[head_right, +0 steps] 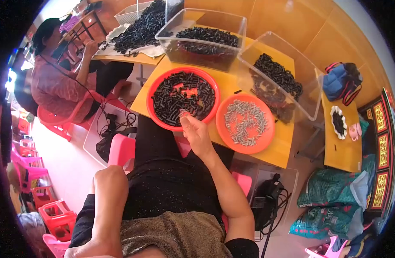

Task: The person sifts through plastic components in a tray and connects small plastic pieces together by hand.

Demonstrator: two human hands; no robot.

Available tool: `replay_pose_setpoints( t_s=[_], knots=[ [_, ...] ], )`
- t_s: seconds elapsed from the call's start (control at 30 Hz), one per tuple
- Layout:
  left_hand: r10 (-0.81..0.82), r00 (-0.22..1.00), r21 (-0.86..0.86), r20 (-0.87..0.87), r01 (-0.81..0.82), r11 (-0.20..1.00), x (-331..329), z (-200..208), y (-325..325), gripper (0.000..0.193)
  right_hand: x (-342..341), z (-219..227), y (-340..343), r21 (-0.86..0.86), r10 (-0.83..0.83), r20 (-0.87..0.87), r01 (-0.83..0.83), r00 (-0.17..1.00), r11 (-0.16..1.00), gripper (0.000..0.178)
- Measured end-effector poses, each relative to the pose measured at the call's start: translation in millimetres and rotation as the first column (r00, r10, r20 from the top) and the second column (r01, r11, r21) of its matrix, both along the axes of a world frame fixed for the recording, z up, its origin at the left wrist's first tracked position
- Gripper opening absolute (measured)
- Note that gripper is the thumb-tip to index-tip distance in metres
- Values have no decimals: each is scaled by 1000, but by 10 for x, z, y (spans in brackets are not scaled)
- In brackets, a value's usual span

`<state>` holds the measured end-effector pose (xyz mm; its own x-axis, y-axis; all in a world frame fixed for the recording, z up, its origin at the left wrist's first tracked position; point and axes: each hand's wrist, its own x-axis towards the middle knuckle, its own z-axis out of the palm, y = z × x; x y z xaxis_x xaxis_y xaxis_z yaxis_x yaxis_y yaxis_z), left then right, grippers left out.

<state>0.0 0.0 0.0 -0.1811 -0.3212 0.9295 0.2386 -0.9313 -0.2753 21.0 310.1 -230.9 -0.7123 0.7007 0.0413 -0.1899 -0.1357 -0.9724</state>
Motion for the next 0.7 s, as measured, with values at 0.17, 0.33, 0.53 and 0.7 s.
replay_pose_setpoints(
  t_s=[0.17,0.33,0.53,0.7],
  knots=[
    [94,995,419,-35,-71,905,-560,-149,744,41,-47,29,-91,-9,0,-9,0,1000,1000,48],
    [188,981,716,-41,-102,690,-751,-312,1215,51,-13,-12,-54,-8,7,-18,-7,1000,1000,48],
    [221,971,557,-88,-135,819,-793,-139,1810,15,-66,8,-51,27,6,-18,-5,1000,1000,49],
    [350,936,338,33,-340,878,-626,-256,1832,12,-72,1,-42,48,12,5,-12,1000,999,50]
  ],
)
